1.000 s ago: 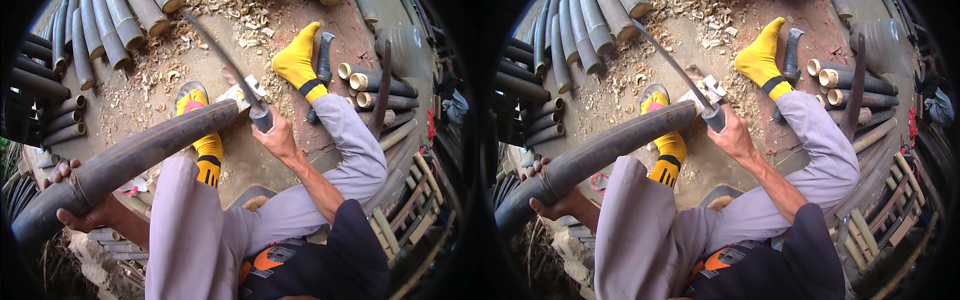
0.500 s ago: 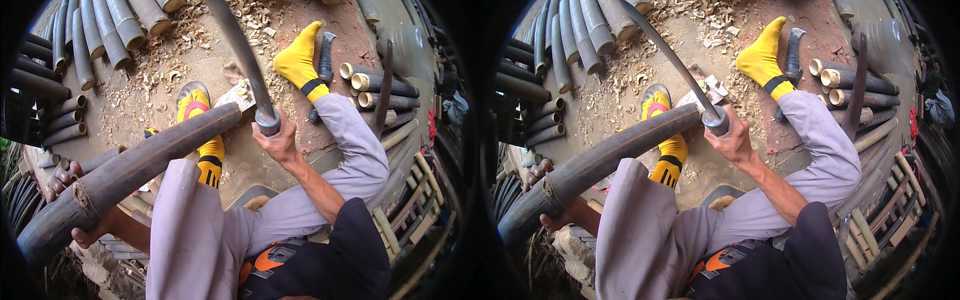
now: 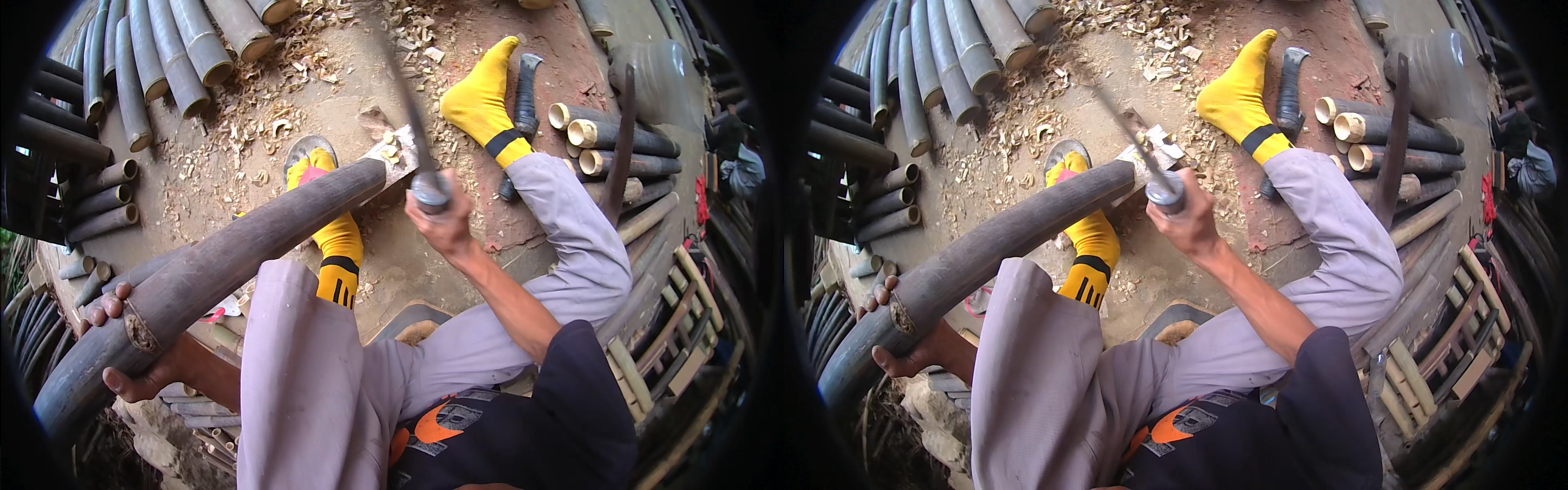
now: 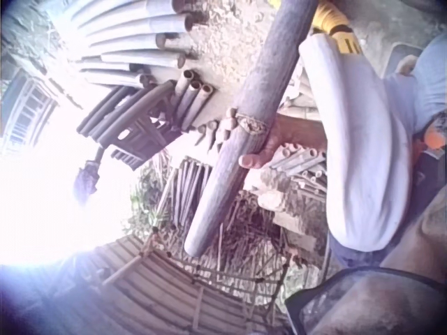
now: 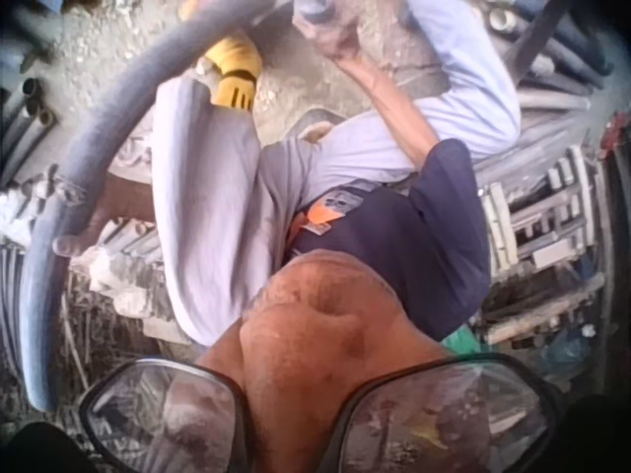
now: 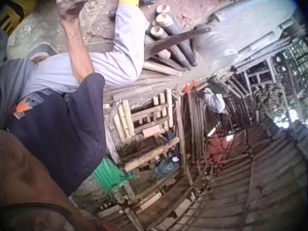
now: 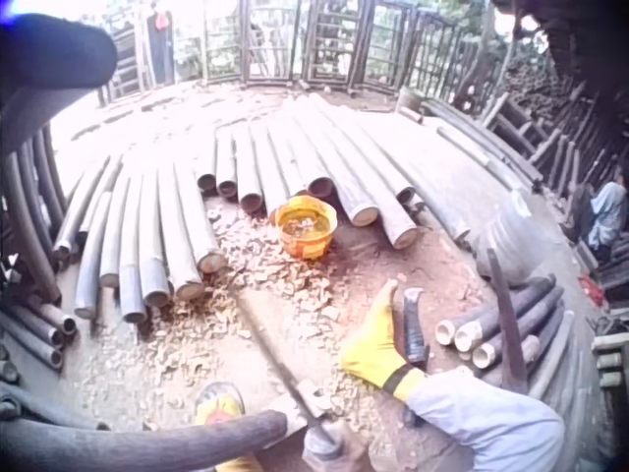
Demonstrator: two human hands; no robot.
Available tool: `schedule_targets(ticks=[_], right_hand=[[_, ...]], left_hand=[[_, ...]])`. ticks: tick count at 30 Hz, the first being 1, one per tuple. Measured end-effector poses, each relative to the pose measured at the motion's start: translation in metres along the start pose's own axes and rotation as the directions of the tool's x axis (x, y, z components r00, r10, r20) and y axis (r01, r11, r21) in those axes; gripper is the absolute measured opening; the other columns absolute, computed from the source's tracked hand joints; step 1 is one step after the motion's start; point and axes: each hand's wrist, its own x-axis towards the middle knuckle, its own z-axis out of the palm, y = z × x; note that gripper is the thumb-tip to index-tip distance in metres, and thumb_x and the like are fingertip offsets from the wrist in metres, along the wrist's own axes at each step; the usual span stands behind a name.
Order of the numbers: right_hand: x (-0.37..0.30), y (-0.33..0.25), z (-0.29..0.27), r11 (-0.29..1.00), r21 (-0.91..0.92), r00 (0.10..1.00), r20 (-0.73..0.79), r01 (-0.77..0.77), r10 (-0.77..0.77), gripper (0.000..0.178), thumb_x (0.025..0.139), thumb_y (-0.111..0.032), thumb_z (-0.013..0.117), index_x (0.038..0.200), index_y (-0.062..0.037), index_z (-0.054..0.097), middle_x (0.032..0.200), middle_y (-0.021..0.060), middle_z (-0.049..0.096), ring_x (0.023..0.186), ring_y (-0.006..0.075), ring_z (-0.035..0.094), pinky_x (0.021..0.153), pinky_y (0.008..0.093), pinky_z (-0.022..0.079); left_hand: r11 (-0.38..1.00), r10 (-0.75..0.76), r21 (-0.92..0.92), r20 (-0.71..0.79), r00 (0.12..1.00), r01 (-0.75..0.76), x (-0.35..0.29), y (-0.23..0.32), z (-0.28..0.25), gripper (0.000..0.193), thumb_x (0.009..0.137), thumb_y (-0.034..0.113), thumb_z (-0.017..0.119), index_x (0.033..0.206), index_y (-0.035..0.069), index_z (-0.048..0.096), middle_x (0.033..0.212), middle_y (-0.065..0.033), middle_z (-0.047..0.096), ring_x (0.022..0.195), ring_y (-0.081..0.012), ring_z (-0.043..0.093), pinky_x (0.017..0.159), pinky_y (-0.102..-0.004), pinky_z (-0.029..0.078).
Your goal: The person sits on the ground and uses a knife to shave the outer layer of a bamboo pole. They hold the pole with their left hand and scrape the surface with the knife in their right hand, creating wood shavings. The person rotates the pole to work on different sections.
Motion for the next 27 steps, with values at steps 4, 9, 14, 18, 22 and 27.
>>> schedule_targets(ticks=[4,9,14,18,22,27], right_hand=[[-0.005,0.045,0.000,0.909,-0.381,0.931,0.241,-0.169,0.274,0.030,0.071,-0.001,0.068,0.095,0.0015,0.050,0.070,0.0161,0.063,0.060,0.0233,0.064,0.055,0.0364,0.053],[0.008,-0.021,-0.016,0.964,-0.130,0.953,0.171,-0.231,0.252,0.031,0.071,-0.004,0.068,0.098,0.0016,0.054,0.077,0.0148,0.065,0.070,0.0244,0.066,0.063,0.0357,0.053],[-0.001,0.030,-0.004,0.946,-0.263,0.937,0.240,-0.190,0.255,0.027,0.073,-0.002,0.068,0.097,-0.0011,0.055,0.075,0.0159,0.064,0.066,0.0224,0.066,0.057,0.0355,0.052],[0.002,0.049,-0.001,0.893,-0.360,0.868,0.310,-0.270,0.387,0.035,0.067,-0.010,0.068,0.098,0.0002,0.057,0.082,0.0199,0.064,0.075,0.0317,0.065,0.067,0.0412,0.051],[-0.013,0.075,-0.013,0.884,-0.256,0.858,0.244,-0.392,0.451,0.036,0.064,-0.012,0.069,0.096,-0.0010,0.058,0.077,0.0174,0.064,0.073,0.0337,0.063,0.068,0.0415,0.049],[-0.010,0.052,0.001,0.841,-0.328,0.803,0.285,-0.431,0.523,0.035,0.066,-0.011,0.071,0.095,-0.0012,0.055,0.073,0.0147,0.061,0.066,0.0287,0.062,0.063,0.0398,0.048]], left_hand=[[0.998,0.024,-0.058,0.042,0.999,-0.021,0.002,0.001,-0.003,0.063,0.067,0.044,0.060,0.113,0.003,0.046,0.096,-0.0121,0.047,0.089,-0.0245,0.049,0.088,-0.0437,0.039],[0.976,-0.049,-0.203,0.158,0.986,0.081,-0.003,0.004,-0.013,0.065,0.062,0.043,0.063,0.112,0.004,0.046,0.097,-0.0112,0.047,0.089,-0.0244,0.048,0.092,-0.0423,0.036],[0.973,-0.036,-0.220,0.166,0.985,0.072,0.001,-0.001,-0.002,0.068,0.060,0.041,0.064,0.113,0.004,0.045,0.095,-0.0110,0.045,0.091,-0.0246,0.047,0.094,-0.0422,0.035],[0.976,0.003,0.219,-0.003,1.000,-0.002,-0.018,-0.033,0.000,0.064,0.069,0.039,0.060,0.119,0.002,0.047,0.106,-0.0160,0.050,0.099,-0.0274,0.049,0.094,-0.0448,0.036],[0.899,-0.218,0.372,-0.081,0.973,0.232,-0.064,-0.115,0.011,0.055,0.074,0.033,0.066,0.117,0.002,0.051,0.105,-0.0153,0.057,0.101,-0.0252,0.053,0.095,-0.0410,0.039],[0.874,-0.482,-0.203,-0.265,0.835,0.441,-0.042,-0.139,-0.009,0.033,0.077,0.015,0.072,0.106,0.002,0.060,0.102,-0.0135,0.064,0.097,-0.0210,0.059,0.094,-0.0341,0.044]])
